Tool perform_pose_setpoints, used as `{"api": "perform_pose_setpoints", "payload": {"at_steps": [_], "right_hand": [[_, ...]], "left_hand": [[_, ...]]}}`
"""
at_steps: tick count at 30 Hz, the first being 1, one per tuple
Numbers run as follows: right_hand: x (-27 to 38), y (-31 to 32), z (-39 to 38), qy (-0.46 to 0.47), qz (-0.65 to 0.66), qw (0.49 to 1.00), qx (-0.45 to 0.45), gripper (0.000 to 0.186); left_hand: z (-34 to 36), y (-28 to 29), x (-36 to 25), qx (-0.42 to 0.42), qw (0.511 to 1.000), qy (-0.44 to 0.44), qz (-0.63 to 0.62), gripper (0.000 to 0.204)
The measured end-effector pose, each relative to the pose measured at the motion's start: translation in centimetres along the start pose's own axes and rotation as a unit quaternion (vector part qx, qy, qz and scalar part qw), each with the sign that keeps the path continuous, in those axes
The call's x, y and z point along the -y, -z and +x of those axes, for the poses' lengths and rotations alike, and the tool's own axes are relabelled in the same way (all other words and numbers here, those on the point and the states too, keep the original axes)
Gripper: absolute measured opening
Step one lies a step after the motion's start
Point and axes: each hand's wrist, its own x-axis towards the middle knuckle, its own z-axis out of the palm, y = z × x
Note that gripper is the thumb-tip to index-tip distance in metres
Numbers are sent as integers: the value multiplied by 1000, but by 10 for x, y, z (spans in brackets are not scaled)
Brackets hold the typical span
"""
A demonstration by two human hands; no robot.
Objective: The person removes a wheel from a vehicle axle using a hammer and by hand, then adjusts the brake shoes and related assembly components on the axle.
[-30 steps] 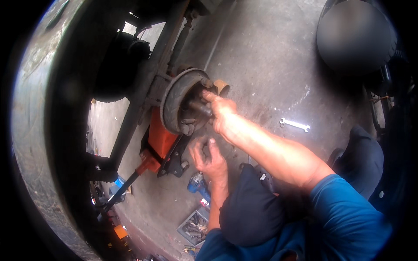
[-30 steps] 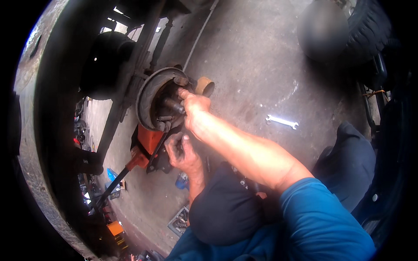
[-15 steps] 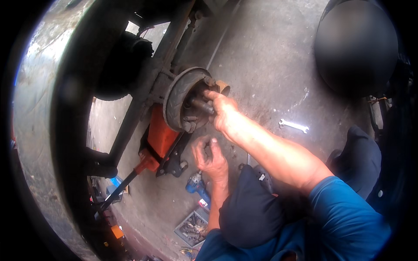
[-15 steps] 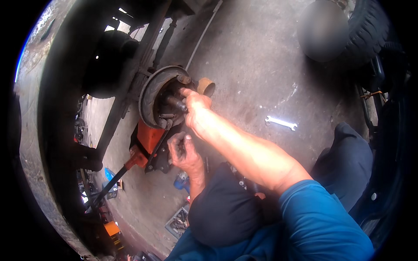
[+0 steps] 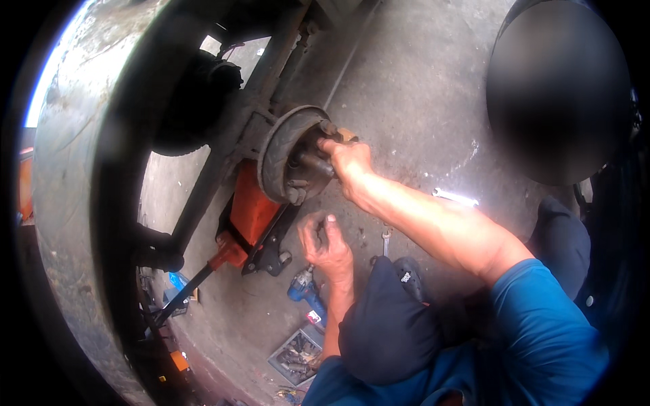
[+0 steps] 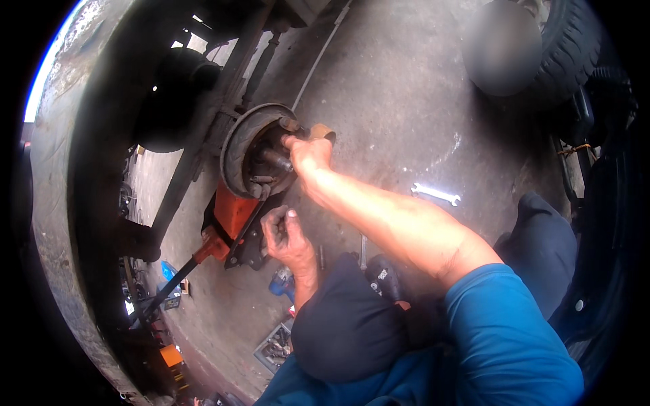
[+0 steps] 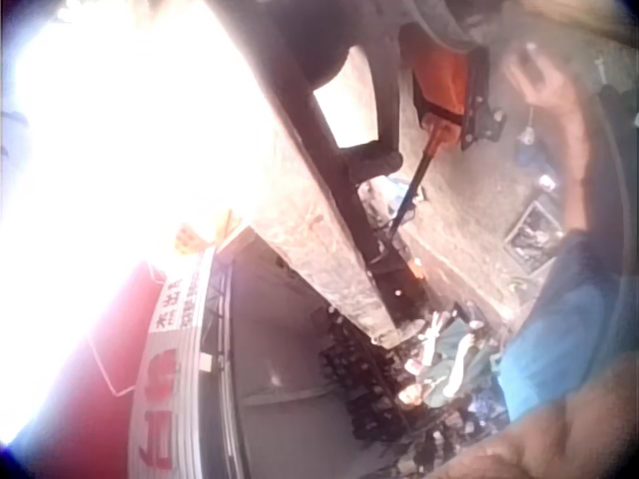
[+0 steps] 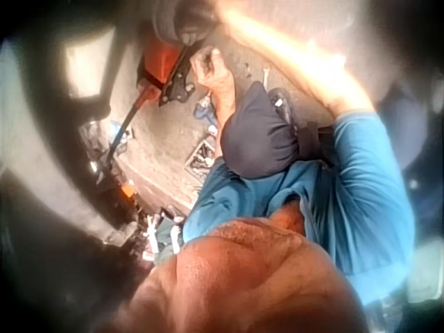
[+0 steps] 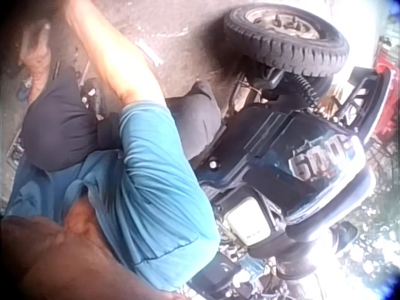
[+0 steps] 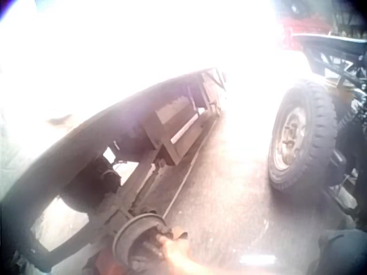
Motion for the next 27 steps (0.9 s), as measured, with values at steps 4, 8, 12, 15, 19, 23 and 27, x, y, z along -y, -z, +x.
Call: {"api": "perform_pose_setpoints", "payload": {"at_steps": [4, 8, 12, 15, 19, 23, 27], "right_hand": [[2, 2, 9, 154, -233, 960, -21, 35], [-2, 2, -11, 309, -352, 882, -36, 36], [-26, 23, 8, 434, -348, 827, -81, 39], [-39, 25, 11, 460, -328, 821, -80, 36], [-45, 21, 13, 529, -288, 796, -62, 26], [-34, 16, 9, 618, -285, 732, -32, 20], [-26, 9, 3, 623, -314, 717, -4, 18]], "left_hand": [[6, 0, 1, -17, 999, -26, -5, 8], [6, 14, -3, -25, 999, 12, -17, 11], [1, 8, 5, -14, 999, -36, 1, 10], [3, 17, -7, -20, 999, -40, 8, 9], [15, 27, -2, -66, 997, -49, -7, 10], [31, 30, -3, -103, 993, -48, 14, 18], [58, 29, -3, -102, 990, -84, 40, 30]]}}
